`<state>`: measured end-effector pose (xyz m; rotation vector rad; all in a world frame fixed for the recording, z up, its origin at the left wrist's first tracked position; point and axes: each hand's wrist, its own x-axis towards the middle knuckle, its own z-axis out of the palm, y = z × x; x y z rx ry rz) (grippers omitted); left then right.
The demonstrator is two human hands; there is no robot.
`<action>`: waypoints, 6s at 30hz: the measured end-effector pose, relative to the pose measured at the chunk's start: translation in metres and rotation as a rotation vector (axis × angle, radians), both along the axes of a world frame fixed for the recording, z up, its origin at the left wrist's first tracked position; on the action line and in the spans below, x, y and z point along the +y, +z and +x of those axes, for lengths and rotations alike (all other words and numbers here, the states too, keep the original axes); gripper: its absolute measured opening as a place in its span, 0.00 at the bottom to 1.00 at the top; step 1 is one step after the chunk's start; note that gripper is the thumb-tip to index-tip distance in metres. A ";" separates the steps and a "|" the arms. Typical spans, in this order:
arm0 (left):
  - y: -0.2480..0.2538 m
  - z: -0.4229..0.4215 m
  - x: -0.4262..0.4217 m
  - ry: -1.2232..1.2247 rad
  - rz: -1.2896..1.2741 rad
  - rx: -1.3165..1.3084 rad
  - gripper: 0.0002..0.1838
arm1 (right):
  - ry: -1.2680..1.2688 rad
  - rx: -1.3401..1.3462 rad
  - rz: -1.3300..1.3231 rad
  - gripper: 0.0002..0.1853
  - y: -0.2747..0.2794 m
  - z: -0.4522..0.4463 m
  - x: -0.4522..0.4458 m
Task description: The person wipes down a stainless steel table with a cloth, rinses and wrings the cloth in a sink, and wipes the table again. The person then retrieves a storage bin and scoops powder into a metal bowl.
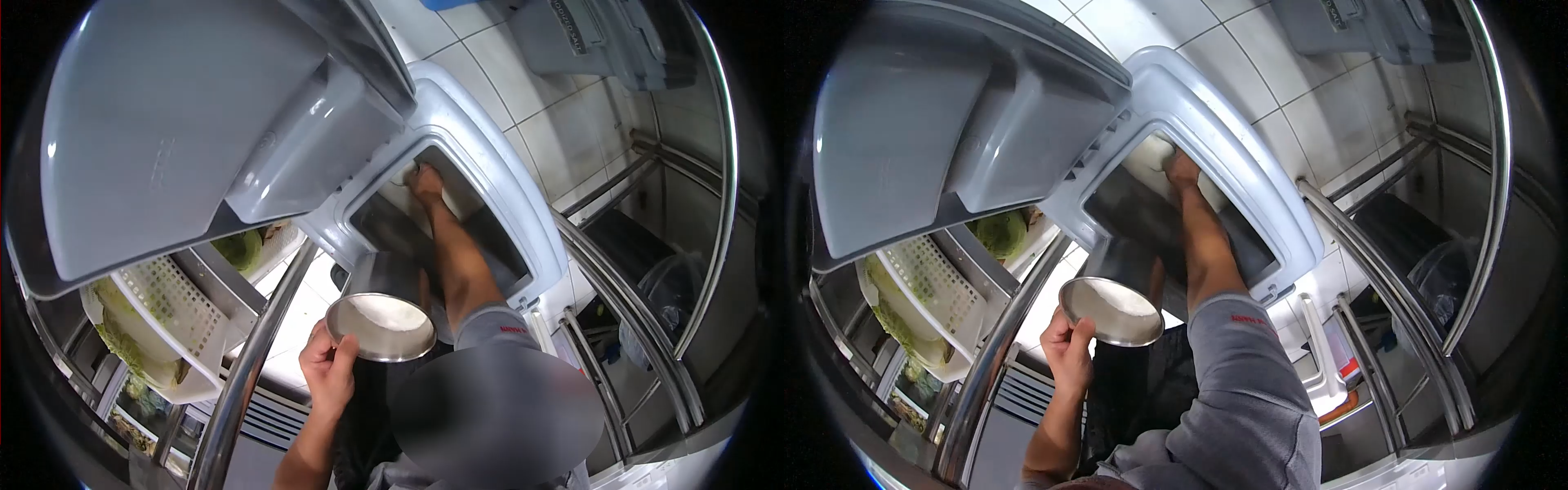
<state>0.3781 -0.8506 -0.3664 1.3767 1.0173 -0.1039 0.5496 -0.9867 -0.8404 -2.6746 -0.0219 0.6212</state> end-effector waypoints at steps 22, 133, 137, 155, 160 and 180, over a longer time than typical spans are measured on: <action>0.037 -0.029 -0.001 0.123 0.095 -0.035 0.07 | -0.255 0.294 -0.067 0.18 0.322 -0.005 -0.045; 0.153 -0.134 0.007 0.069 -0.178 -0.020 0.07 | 0.685 -0.343 0.229 0.36 0.556 -0.028 -0.130; 0.156 -0.120 0.006 0.032 -0.152 0.032 0.07 | 1.120 -0.281 0.201 0.42 0.482 -0.003 -0.111; 0.150 -0.090 -0.005 0.008 -0.174 0.018 0.12 | 0.081 -0.376 -0.153 0.49 0.436 -0.052 -0.142; 0.159 -0.095 -0.005 0.015 -0.185 0.055 0.11 | -0.039 -0.428 -0.314 0.48 0.431 0.033 -0.171; 0.303 -0.041 -0.014 0.194 -0.122 -0.186 0.07 | 0.669 0.562 -0.207 0.22 0.441 -0.238 -0.399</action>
